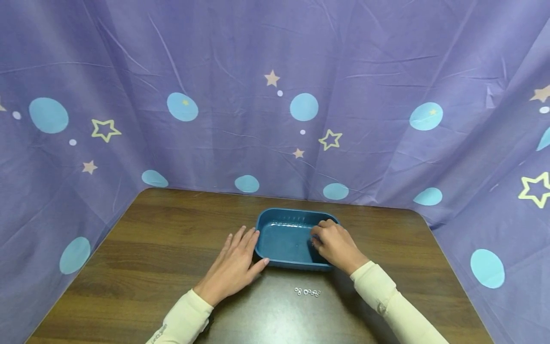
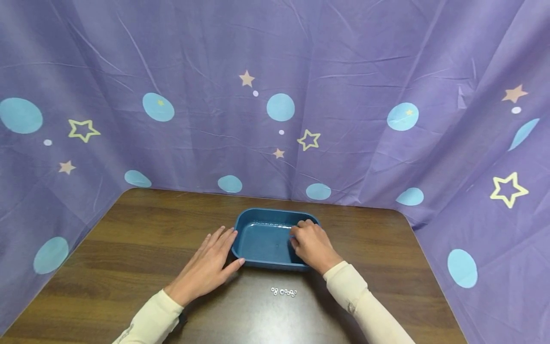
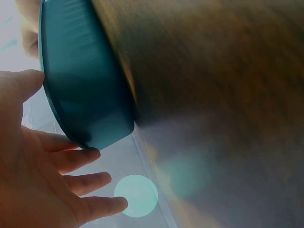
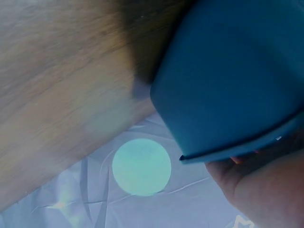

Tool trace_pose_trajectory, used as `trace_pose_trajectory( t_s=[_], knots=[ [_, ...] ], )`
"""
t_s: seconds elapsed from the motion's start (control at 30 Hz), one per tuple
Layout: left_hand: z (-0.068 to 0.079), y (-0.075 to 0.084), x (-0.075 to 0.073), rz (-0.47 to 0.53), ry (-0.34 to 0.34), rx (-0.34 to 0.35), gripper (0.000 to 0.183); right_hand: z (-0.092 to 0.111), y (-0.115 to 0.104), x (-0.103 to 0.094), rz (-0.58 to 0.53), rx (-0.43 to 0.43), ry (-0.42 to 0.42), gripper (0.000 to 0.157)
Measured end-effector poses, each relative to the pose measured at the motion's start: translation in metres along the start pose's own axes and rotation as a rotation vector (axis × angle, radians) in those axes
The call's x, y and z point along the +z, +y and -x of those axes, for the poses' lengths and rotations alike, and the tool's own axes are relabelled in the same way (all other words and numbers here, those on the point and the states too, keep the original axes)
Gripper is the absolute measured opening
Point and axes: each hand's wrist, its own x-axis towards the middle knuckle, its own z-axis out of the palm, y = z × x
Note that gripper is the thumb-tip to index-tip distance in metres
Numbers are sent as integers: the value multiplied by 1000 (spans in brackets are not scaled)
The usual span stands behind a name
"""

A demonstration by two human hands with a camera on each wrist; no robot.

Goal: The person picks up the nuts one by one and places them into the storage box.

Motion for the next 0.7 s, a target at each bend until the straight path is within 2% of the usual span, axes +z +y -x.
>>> trace_pose_trajectory(
  t_s=[0.17, 0.47, 0.7],
  knots=[
    [0, 1, 1, 17, 3, -9, 77, 10, 4, -8, -8, -7, 66, 7],
    [1, 0, 1, 10, 4, -23, 75, 31, 16, -14, -36, 27, 158, 19],
    [1, 1, 0, 8, 25, -20, 72, 49, 21, -16, -49, 129, 159, 39]
  ],
)
